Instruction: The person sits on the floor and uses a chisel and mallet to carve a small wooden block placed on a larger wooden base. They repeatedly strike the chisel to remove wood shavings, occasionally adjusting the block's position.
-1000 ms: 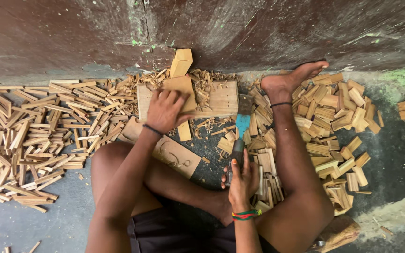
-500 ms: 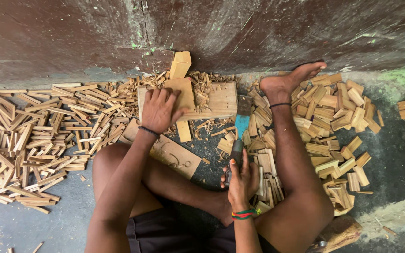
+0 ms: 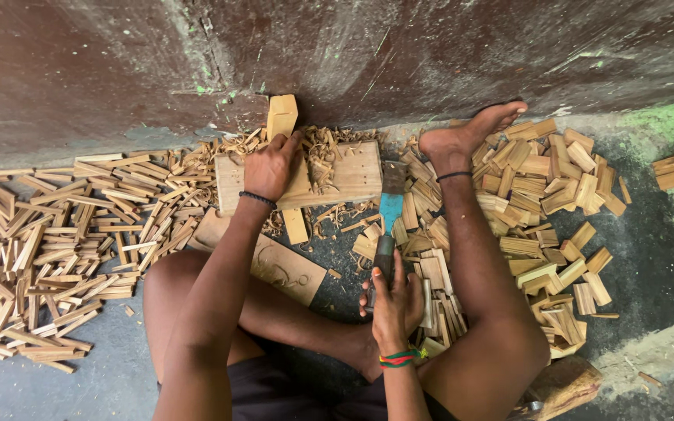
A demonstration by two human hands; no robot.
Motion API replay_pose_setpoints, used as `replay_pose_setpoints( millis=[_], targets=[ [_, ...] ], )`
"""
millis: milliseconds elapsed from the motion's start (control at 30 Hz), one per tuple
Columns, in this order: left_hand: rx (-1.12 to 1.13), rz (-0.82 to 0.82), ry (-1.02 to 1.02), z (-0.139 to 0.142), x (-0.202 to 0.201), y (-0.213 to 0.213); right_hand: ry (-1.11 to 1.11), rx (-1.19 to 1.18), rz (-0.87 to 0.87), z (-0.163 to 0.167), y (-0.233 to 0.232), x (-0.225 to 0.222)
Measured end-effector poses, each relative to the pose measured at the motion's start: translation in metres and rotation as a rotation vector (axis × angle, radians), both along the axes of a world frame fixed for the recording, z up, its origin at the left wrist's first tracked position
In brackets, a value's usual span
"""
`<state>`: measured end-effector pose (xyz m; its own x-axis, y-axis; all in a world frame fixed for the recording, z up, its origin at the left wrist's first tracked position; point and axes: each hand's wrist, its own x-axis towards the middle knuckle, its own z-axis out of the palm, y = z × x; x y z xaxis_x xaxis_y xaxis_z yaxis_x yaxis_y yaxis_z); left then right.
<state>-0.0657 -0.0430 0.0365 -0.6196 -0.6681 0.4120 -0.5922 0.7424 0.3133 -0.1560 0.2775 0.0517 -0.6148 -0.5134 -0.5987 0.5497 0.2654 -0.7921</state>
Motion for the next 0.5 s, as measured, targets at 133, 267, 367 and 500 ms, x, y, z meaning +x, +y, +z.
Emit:
replay_pose_setpoints(
  millis=[133,267,367,500],
  targets=[
    [0.001,-0.025,0.058,-0.003,-0.001,-0.003,0.024,-0.014,-0.014,-0.005,0.000,-0.001],
    [-0.085,-0.015,0.124,0.000,0.010,0.001,0.022,-0.026,-0.019,-0.003,-0.002,0.000],
    [-0.025,0.060,0.187,0.003,0.025,0.011,0.049,0.007,-0.013,0.001,-0.005,0.002],
    [0.110,0.175,0.345,0.005,0.051,0.038,0.046,0.043,-0.022,0.005,-0.009,0.004]
  ],
)
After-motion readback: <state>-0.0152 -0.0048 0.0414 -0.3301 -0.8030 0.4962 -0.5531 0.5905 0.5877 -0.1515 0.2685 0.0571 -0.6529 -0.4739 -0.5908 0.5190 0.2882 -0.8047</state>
